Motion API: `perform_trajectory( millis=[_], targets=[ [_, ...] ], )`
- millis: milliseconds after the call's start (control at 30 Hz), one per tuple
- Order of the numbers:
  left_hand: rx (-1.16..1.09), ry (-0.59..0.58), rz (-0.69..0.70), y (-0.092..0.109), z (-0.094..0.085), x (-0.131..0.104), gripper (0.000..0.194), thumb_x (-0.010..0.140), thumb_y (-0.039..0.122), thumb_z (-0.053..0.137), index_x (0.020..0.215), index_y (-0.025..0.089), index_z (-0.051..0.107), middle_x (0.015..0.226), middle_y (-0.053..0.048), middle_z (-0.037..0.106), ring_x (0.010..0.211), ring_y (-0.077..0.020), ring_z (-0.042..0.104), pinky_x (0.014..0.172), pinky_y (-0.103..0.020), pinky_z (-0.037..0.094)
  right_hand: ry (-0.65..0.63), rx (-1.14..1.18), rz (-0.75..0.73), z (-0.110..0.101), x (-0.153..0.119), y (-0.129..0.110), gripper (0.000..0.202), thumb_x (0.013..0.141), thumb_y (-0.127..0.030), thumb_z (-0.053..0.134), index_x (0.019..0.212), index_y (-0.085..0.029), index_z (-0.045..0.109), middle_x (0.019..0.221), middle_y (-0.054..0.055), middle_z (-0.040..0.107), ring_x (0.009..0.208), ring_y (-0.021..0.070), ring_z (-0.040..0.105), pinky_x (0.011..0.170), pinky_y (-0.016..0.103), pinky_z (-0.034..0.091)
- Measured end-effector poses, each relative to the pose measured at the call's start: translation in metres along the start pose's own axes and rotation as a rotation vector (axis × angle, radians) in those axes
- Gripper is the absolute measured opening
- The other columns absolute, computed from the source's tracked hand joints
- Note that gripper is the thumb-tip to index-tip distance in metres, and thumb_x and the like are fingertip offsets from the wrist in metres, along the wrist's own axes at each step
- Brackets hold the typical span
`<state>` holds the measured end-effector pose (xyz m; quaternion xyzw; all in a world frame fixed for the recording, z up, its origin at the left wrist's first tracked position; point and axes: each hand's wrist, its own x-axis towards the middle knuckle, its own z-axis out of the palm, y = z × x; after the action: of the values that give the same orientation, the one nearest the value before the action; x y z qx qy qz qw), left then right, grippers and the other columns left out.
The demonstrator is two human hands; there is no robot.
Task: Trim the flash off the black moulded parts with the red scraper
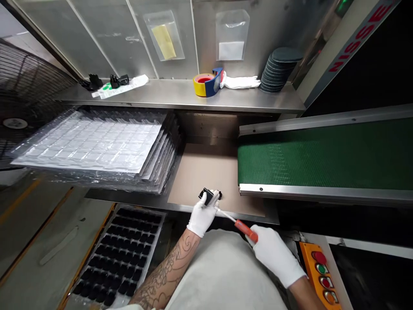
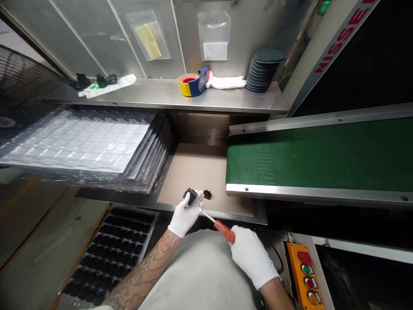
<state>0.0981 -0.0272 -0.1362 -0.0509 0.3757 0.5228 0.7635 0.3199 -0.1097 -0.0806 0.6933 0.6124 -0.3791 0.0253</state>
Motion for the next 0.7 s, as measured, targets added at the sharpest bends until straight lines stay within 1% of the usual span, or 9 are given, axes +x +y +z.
perform_trajectory(
  millis=[167,233,267,333,433,500,533,600,700],
  targets=[
    [-0.111,0.003,-0.052,0.002,-0.002,-0.004,0.028,0.097,0.035,0.05,0.106,0.015,0.066,0.114,-0.013,0.072,0.123,-0.0217,0.06,0.095,-0.033,0.049,0.04,0.022,0.013,0.006,0.002,0.014,0.02,0.091,-0.027,0.045,0.078,-0.018,0.058,0.073,0.004,0.064,0.06,0.0101,0.048,0.059,0.024,0.019],
    [-0.133,-0.019,-0.062,0.008,-0.003,-0.005,0.028,0.097,0.037,0.048,0.102,0.016,0.066,0.113,-0.011,0.073,0.122,-0.021,0.06,0.095,-0.033,0.049,0.003,0.021,-0.005,0.005,0.002,0.016,0.02,0.09,-0.025,0.045,0.076,-0.018,0.057,0.072,0.003,0.064,0.059,0.0097,0.047,0.058,0.024,0.019],
    [-0.141,-0.027,-0.058,0.011,-0.003,-0.005,0.029,0.098,0.038,0.047,0.1,0.017,0.067,0.112,-0.01,0.074,0.121,-0.0206,0.061,0.094,-0.033,0.048,-0.013,0.023,-0.012,0.005,0.002,0.016,0.02,0.09,-0.024,0.045,0.075,-0.018,0.057,0.072,0.003,0.064,0.058,0.0096,0.047,0.058,0.024,0.019],
    [-0.147,-0.038,-0.04,0.016,-0.004,-0.006,0.032,0.098,0.04,0.044,0.098,0.018,0.067,0.11,-0.008,0.074,0.12,-0.0198,0.061,0.095,-0.033,0.048,0.005,0.035,-0.019,0.005,0.003,0.014,0.019,0.089,-0.023,0.045,0.075,-0.018,0.057,0.072,0.003,0.063,0.059,0.0096,0.047,0.058,0.024,0.019],
    [-0.095,-0.026,-0.017,0.016,-0.006,-0.007,0.03,0.098,0.04,0.047,0.099,0.018,0.068,0.109,-0.008,0.074,0.119,-0.0198,0.062,0.099,-0.034,0.047,0.024,0.067,-0.074,0.007,0.005,0.008,0.019,0.089,-0.024,0.047,0.074,-0.018,0.057,0.071,0.003,0.063,0.06,0.0095,0.049,0.058,0.024,0.02],
    [-0.002,0.003,0.041,0.011,-0.007,-0.009,0.026,0.094,0.039,0.056,0.098,0.018,0.069,0.106,-0.009,0.074,0.118,-0.0209,0.063,0.1,-0.035,0.047,0.02,0.088,-0.113,0.009,0.005,0.007,0.02,0.089,-0.027,0.049,0.076,-0.018,0.059,0.071,0.003,0.063,0.06,0.0096,0.049,0.058,0.024,0.02],
    [0.075,0.006,0.097,0.007,-0.008,-0.01,0.025,0.091,0.039,0.06,0.098,0.017,0.069,0.107,-0.01,0.074,0.117,-0.0221,0.063,0.1,-0.036,0.047,0.035,0.097,-0.112,0.009,0.004,0.007,0.02,0.09,-0.028,0.049,0.076,-0.018,0.06,0.071,0.003,0.063,0.061,0.0098,0.05,0.059,0.024,0.02],
    [0.302,-0.025,0.255,-0.001,-0.008,-0.013,0.029,0.085,0.041,0.068,0.101,0.016,0.07,0.109,-0.011,0.073,0.116,-0.0251,0.063,0.102,-0.039,0.047,0.065,0.106,-0.088,0.008,0.002,0.01,0.023,0.091,-0.031,0.047,0.078,-0.018,0.061,0.071,0.003,0.063,0.061,0.0101,0.051,0.059,0.023,0.021],
    [0.704,-0.056,0.482,-0.009,-0.008,-0.016,0.034,0.08,0.04,0.074,0.102,0.014,0.07,0.109,-0.013,0.073,0.111,-0.0268,0.065,0.106,-0.042,0.045,0.031,0.069,-0.03,0.0,-0.005,0.017,0.026,0.092,-0.032,0.046,0.075,-0.019,0.06,0.067,0.003,0.062,0.057,0.0094,0.048,0.057,0.023,0.02]
  ],
)
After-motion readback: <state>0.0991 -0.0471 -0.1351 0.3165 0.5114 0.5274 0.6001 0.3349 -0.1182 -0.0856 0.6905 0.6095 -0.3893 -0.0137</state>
